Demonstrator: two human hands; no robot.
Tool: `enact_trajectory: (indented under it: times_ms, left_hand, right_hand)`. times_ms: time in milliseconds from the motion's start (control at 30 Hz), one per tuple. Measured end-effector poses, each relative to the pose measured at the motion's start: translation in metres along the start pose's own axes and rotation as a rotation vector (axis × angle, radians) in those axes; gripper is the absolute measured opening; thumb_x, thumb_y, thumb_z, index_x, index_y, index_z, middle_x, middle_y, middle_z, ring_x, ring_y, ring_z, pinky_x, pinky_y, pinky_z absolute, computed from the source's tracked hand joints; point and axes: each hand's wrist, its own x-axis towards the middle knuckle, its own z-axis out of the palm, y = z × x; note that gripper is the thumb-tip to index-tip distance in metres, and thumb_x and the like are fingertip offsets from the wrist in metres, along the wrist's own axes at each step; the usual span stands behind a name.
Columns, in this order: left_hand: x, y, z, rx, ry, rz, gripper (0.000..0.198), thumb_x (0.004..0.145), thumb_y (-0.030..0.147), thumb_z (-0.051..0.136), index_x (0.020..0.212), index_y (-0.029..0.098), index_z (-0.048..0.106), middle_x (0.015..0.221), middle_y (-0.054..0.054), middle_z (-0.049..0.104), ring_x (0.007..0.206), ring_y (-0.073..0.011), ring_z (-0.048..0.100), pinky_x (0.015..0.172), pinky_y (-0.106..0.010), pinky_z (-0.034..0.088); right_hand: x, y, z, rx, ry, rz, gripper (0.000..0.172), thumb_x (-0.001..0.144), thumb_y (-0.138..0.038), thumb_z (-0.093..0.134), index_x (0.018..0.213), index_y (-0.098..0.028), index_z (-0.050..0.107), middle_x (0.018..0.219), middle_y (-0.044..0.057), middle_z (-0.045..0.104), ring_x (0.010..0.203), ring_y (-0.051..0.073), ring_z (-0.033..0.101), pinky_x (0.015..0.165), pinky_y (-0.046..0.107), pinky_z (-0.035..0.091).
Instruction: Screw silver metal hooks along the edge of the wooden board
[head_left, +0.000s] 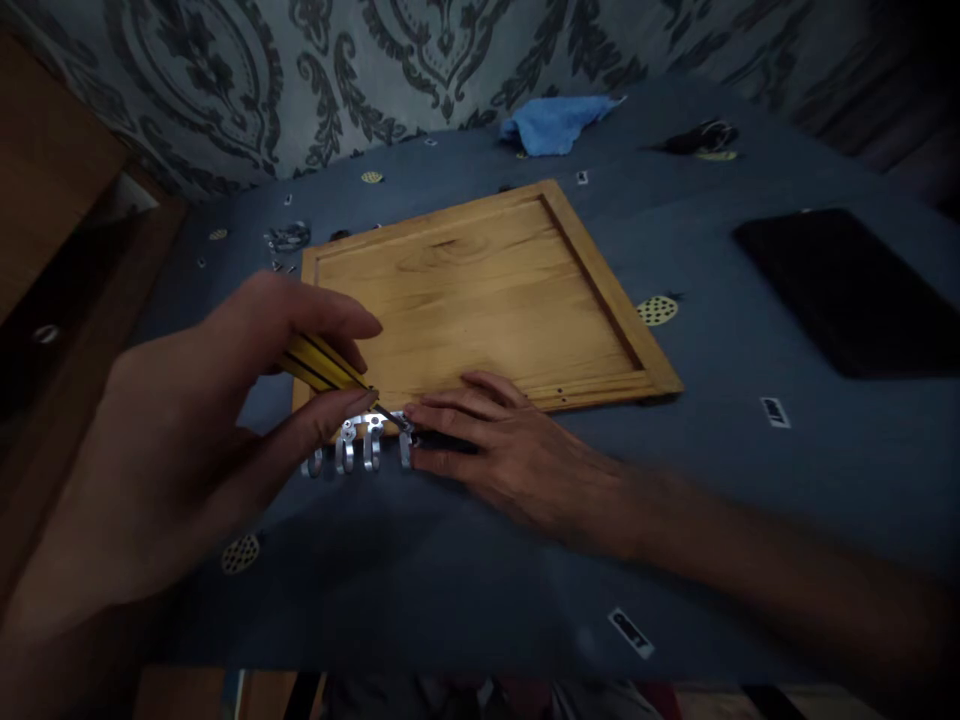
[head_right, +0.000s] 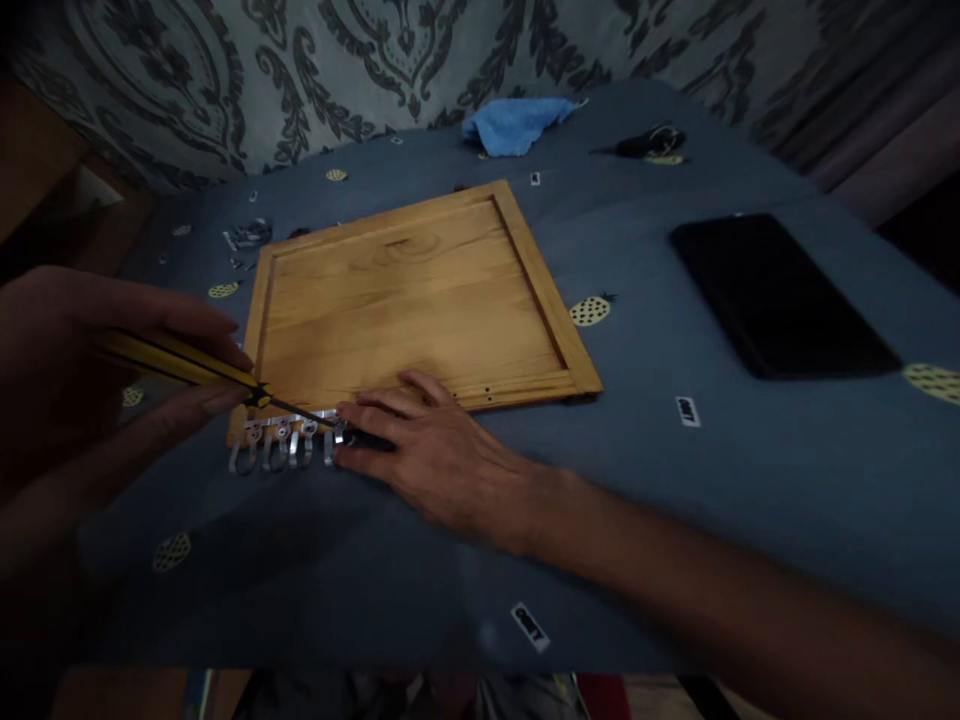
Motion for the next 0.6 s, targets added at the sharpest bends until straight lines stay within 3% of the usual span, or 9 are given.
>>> enact_trajectory:
  times_ms: [100,300,600]
  left_hand:
    - [-0.0004,-0.0028,0.0036,-0.043,-0.009,0.005,0.026,0.097,0.036,0.066,0.122,0.032,0.064,0.103,0.006,0.073,0.082,-0.0149,0.072,0.06,-0.029,0.054]
    - [0.0016,-0.0065,0.0092,0.013,0.019,0.088,0.025,0.097,0.035,0.069,0.12,0.026,0.066,0.103,0.006,0.073,0.086,-0.0136,0.072,0.069,-0.027,0.055]
    - [0.0012,-0.0046,0.0047,0.063,-0.076,0.135,0.022,0.101,0.03,0.06,0.123,0.026,0.063,0.105,0.005,0.074,0.083,-0.0134,0.074,0.062,-0.023,0.056]
  right_hand:
    - [0.0,-0.0005,-0.0002,0.011,-0.003,0.007,0.034,0.104,-0.016,0.056,0.133,-0.027,0.069,0.149,0.009,0.062,0.142,0.025,0.051,0.121,0.056,0.033]
    - [0.0003,-0.0018,-0.0005,0.025,0.013,-0.005,0.032,0.105,-0.017,0.054,0.132,-0.025,0.069,0.149,0.01,0.062,0.141,0.027,0.051,0.12,0.057,0.034]
    - [0.0012,-0.0024,-0.0009,0.005,0.013,-0.002,0.032,0.104,-0.018,0.055,0.132,-0.026,0.069,0.148,0.009,0.063,0.142,0.025,0.051,0.12,0.055,0.034]
